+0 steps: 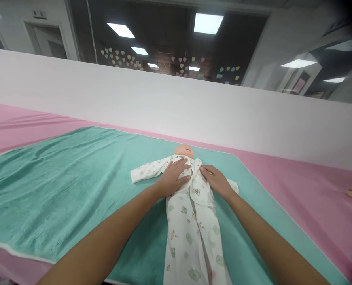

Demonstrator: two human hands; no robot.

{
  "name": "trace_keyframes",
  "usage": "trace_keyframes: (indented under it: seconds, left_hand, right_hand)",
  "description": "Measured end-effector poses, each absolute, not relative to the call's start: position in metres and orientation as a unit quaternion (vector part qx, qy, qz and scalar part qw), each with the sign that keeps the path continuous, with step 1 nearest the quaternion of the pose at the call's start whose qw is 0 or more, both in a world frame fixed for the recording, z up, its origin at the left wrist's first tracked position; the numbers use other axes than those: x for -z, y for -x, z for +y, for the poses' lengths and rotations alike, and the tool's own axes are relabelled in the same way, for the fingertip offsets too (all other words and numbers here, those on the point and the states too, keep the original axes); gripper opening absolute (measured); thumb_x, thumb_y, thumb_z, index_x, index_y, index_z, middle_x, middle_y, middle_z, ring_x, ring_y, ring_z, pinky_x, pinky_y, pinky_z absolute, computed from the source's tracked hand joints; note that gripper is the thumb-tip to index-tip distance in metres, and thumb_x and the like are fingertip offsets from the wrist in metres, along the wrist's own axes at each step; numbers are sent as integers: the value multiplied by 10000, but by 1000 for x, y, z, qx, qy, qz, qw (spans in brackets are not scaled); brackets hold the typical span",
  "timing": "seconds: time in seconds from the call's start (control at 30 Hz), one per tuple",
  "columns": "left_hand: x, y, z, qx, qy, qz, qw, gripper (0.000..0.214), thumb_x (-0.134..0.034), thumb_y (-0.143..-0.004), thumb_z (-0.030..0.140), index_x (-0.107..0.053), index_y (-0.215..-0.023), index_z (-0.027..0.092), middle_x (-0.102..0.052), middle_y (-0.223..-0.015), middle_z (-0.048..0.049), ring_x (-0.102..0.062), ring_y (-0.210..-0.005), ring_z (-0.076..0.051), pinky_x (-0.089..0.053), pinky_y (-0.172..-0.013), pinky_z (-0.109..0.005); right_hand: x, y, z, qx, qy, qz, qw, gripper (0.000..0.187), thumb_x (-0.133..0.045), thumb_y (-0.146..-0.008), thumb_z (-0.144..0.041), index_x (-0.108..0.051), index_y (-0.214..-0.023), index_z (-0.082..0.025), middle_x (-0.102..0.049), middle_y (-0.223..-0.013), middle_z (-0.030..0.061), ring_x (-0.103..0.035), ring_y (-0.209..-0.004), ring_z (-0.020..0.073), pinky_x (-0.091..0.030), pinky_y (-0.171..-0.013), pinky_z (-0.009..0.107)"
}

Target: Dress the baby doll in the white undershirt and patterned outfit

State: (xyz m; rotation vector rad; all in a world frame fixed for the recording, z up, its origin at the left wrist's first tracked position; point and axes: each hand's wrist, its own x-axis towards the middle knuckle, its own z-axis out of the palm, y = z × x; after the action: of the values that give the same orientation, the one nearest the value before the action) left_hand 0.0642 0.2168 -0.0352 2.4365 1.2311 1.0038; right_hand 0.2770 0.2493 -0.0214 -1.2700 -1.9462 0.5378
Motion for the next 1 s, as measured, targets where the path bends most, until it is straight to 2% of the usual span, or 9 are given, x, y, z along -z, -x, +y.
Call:
trace_keyframes:
  seconds: [0.2, 0.3, 0.43, 0.57, 0.63, 0.7, 0.8, 0.9, 1.0]
  left_hand:
    - [36, -63, 218, -345, -837, 412, 103, 361, -420, -884, 404, -475, -1213, 266, -322, -1453, -24, -201, -1363, -201, -90, -1130, -473]
    - [34, -65, 217, -352, -836, 411, 95, 319, -439, -874, 372, -495, -1166, 255, -356, -1433, -30, -256, -1341, -196, -97, -1131, -469]
    - [31, -70, 212, -358, -846, 387, 79, 321, -456, -864, 350, -496, -1161, 238, -460, -1351, -51, -333, -1299, -199, -118, -1132, -443]
    - [29, -73, 209, -367, -857, 358, 61, 319, -471, -858, 351, -512, -1148, 225, -548, -1226, -64, -432, -1202, -214, -214, -1100, -421]
    - [27, -74, 208, -371, -857, 353, 57, 345, -484, -851, 354, -505, -1166, 214, -553, -1201, -75, -451, -1163, -226, -287, -1054, -410]
    - [26, -75, 208, -370, -856, 356, 58, 365, -496, -844, 357, -498, -1175, 203, -551, -1193, -81, -451, -1147, -233, -313, -1030, -402]
    - [21, -74, 206, -340, -862, 368, 77, 411, -518, -826, 420, -492, -1178, 211, -545, -1190, -80, -448, -1142, -243, -307, -1028, -409]
    - [13, -68, 203, -281, -884, 359, 105, 637, -593, -728, 542, -419, -1263, 243, -471, -1284, -80, -384, -1217, -280, -298, -1026, -433]
    - [3, -62, 199, -244, -891, 363, 122, 760, -664, -647, 521, -363, -1290, 249, -411, -1317, -83, -399, -1196, -291, -377, -939, -407]
  right_hand:
    - [13, -237, 280, -267, 409, -800, 349, 402, -355, -877, -465, -601, -1118, -257, -583, -1195, 26, -477, -1154, 196, -312, -1002, 361]
    - [14, -228, 290, -275, 408, -790, 366, 393, -360, -866, -443, -650, -1024, -231, -626, -1118, 31, -516, -1096, 201, -343, -970, 357]
    - [13, -224, 299, -215, 460, -748, 427, 347, -427, -818, -450, -665, -851, -199, -658, -946, 26, -566, -909, 189, -398, -848, 320]
    - [1, -210, 311, -187, 452, -806, 333, 318, -526, -744, -505, -643, -741, -210, -633, -822, 2, -542, -745, 158, -393, -661, 268]
    - [-5, -200, 317, -154, 444, -836, 283, 301, -598, -681, -509, -624, -688, -210, -619, -801, 2, -525, -719, 154, -362, -605, 256]
    - [-8, -188, 323, -101, 438, -852, 269, 280, -642, -645, -471, -582, -612, -200, -605, -792, 14, -512, -730, 159, -332, -584, 254]
    - [-4, -178, 330, -76, 462, -833, 295, 269, -612, -681, -364, -487, -516, -193, -562, -670, 27, -478, -671, 158, -295, -567, 266]
    - [4, -179, 337, -104, 500, -795, 327, 303, -514, -745, -318, -409, -487, -199, -493, -549, 18, -424, -567, 146, -281, -546, 280]
    - [11, -187, 344, -122, 532, -757, 360, 288, -438, -763, -315, -367, -506, -207, -466, -542, 8, -403, -549, 144, -281, -527, 279]
